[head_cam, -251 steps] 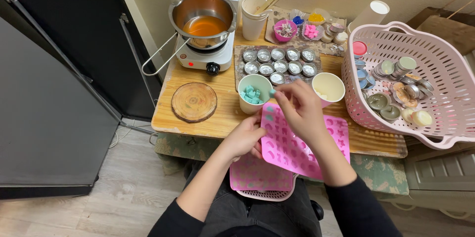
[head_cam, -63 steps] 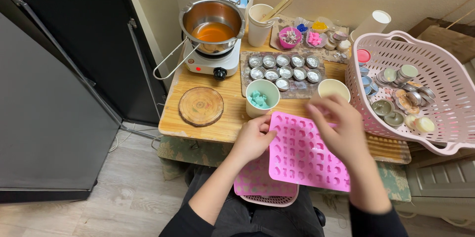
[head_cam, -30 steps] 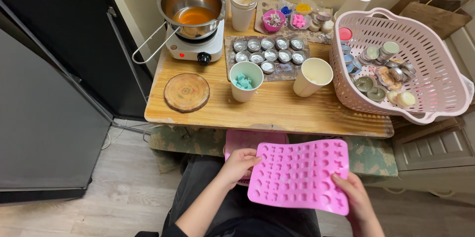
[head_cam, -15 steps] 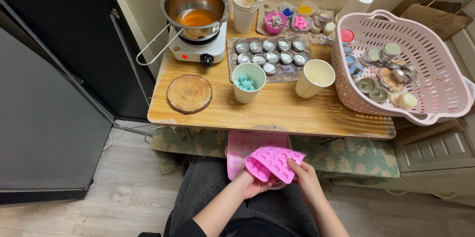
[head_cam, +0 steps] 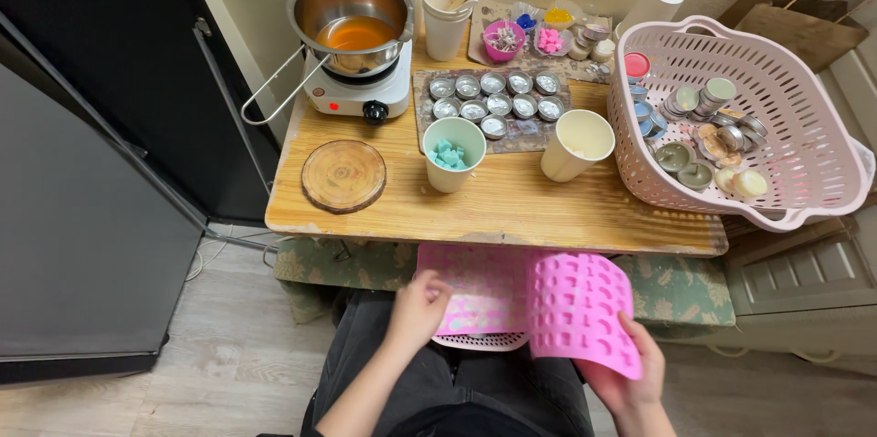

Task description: Remove wax pieces from a mold and place them into a cup.

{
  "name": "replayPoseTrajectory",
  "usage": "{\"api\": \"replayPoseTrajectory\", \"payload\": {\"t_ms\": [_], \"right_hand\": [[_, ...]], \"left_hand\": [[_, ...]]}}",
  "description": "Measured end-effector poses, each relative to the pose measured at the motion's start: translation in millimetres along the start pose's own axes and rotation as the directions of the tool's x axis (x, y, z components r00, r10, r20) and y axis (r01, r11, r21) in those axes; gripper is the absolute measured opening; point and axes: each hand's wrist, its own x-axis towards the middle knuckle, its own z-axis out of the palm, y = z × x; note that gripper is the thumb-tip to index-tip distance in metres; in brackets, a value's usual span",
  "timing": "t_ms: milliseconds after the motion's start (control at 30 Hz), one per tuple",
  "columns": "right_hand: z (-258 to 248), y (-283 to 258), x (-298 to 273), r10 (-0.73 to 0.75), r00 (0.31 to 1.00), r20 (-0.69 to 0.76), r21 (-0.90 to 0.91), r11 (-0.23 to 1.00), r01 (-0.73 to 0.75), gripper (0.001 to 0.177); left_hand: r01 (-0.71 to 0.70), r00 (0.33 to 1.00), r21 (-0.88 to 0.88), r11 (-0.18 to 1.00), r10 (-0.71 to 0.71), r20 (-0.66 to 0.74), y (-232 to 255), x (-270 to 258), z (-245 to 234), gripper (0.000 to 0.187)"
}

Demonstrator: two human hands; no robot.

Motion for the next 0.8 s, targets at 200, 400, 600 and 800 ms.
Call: {"api": "replayPoseTrajectory", "payload": {"t_ms": [200, 400, 600, 800], "right_hand": [[31, -13, -23, -0.045, 0.998, -0.053, -0.042, 0.998, 0.043, 0.058], [16, -18, -25, -0.052, 0.998, -0.028, 0.002, 0.999, 0.052, 0.056], [45, -26, -20, -0.162, 0.987, -0.006, 0.0, 0.987, 0.162, 0.055], [66, -13, 12, -0.158, 0.981, 0.116, 0.166, 0.976, 0.138, 0.051]], "left_hand": [[-0.042, 0.962, 0.556, 0.83, 0.183, -0.201, -17, 9, -21, 0.059], [-0.033, 0.972, 0.617, 0.786, 0.169, -0.164, -37, 17, -4, 0.052], [-0.036, 0.971, 0.504, 0.863, 0.149, -0.186, -54, 27, 1, 0.036], [-0.296, 0.871, 0.431, 0.853, 0.426, -0.244, -35, 13, 4, 0.049]]}}
